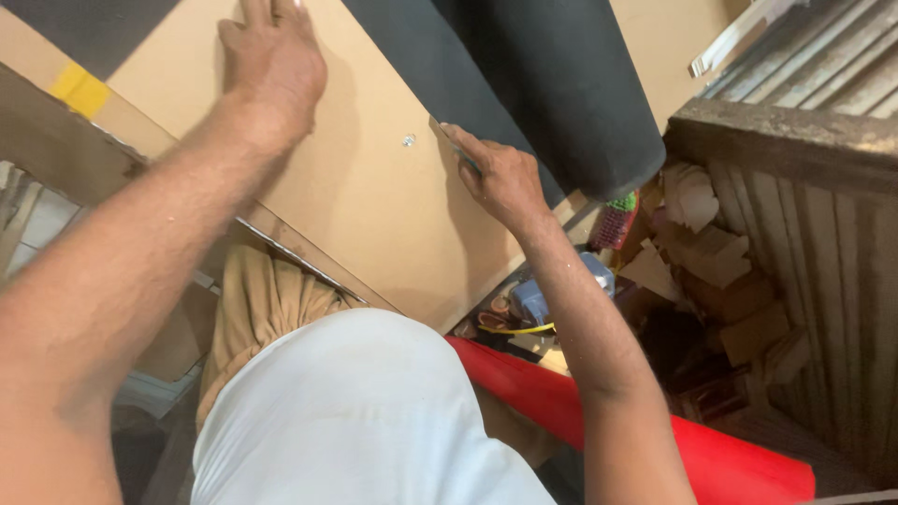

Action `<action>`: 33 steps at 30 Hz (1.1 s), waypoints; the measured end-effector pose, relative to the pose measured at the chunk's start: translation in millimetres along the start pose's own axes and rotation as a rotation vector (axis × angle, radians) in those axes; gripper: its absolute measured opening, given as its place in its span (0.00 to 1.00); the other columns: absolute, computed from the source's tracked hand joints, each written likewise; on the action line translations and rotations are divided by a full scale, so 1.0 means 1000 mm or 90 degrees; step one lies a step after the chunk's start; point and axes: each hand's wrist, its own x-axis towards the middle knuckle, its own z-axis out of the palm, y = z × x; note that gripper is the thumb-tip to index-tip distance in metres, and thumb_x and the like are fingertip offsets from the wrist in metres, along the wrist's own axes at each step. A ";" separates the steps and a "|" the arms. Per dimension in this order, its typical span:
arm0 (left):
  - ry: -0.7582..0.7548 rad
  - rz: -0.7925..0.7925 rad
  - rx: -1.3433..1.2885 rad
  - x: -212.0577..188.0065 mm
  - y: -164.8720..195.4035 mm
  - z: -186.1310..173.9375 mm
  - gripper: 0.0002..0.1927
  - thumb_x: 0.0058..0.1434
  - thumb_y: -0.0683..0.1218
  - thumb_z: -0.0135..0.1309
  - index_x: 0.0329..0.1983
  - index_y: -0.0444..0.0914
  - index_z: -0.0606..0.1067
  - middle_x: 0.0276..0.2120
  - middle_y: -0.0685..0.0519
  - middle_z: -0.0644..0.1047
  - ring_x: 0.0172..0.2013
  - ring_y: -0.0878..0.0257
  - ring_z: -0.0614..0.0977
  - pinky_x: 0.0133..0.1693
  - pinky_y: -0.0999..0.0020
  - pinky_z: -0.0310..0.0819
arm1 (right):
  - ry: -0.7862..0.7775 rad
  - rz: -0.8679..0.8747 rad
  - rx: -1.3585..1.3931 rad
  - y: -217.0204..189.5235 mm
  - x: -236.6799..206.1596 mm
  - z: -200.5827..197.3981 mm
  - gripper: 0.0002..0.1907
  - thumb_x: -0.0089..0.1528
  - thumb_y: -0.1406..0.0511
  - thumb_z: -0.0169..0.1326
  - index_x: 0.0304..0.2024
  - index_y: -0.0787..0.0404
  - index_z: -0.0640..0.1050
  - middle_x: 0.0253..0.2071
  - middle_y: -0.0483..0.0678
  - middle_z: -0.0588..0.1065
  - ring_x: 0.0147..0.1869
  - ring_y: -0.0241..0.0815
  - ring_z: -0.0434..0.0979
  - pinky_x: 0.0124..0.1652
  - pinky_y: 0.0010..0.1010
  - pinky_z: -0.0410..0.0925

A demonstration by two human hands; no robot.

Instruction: The person cuts a black sheet of fabric laid on a workbench, using a cardboard piece as a template and a utility knife. They align the template over the fabric, hold it steady with one hand, and slice along its edge with the knife, repositioning the fabric and template between cuts.

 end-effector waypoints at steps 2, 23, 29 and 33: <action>0.018 0.007 0.010 0.000 0.005 0.003 0.52 0.40 0.59 0.74 0.66 0.29 0.72 0.63 0.40 0.71 0.61 0.44 0.70 0.44 0.51 0.73 | 0.005 -0.001 0.003 0.015 -0.034 -0.002 0.28 0.63 0.66 0.57 0.66 0.46 0.71 0.47 0.48 0.82 0.46 0.50 0.83 0.40 0.41 0.75; 0.002 -0.005 0.009 0.010 0.013 0.036 0.37 0.50 0.51 0.63 0.62 0.30 0.73 0.64 0.40 0.68 0.61 0.43 0.68 0.46 0.42 0.71 | -0.129 0.078 -0.081 0.107 -0.187 -0.004 0.29 0.64 0.64 0.58 0.68 0.44 0.70 0.33 0.47 0.77 0.31 0.45 0.80 0.31 0.35 0.75; 0.010 -0.005 0.000 0.012 0.014 0.032 0.33 0.52 0.49 0.59 0.61 0.30 0.74 0.64 0.40 0.67 0.61 0.43 0.68 0.47 0.40 0.71 | -0.136 0.065 -0.023 0.112 -0.197 -0.009 0.28 0.65 0.64 0.56 0.68 0.49 0.69 0.33 0.48 0.76 0.33 0.47 0.80 0.33 0.37 0.74; 0.015 -0.015 -0.012 0.011 0.011 0.027 0.30 0.54 0.48 0.57 0.60 0.30 0.74 0.64 0.40 0.66 0.61 0.43 0.67 0.48 0.38 0.71 | -0.163 0.092 -0.044 0.108 -0.201 -0.014 0.25 0.66 0.64 0.56 0.67 0.48 0.70 0.35 0.49 0.78 0.35 0.48 0.81 0.33 0.40 0.73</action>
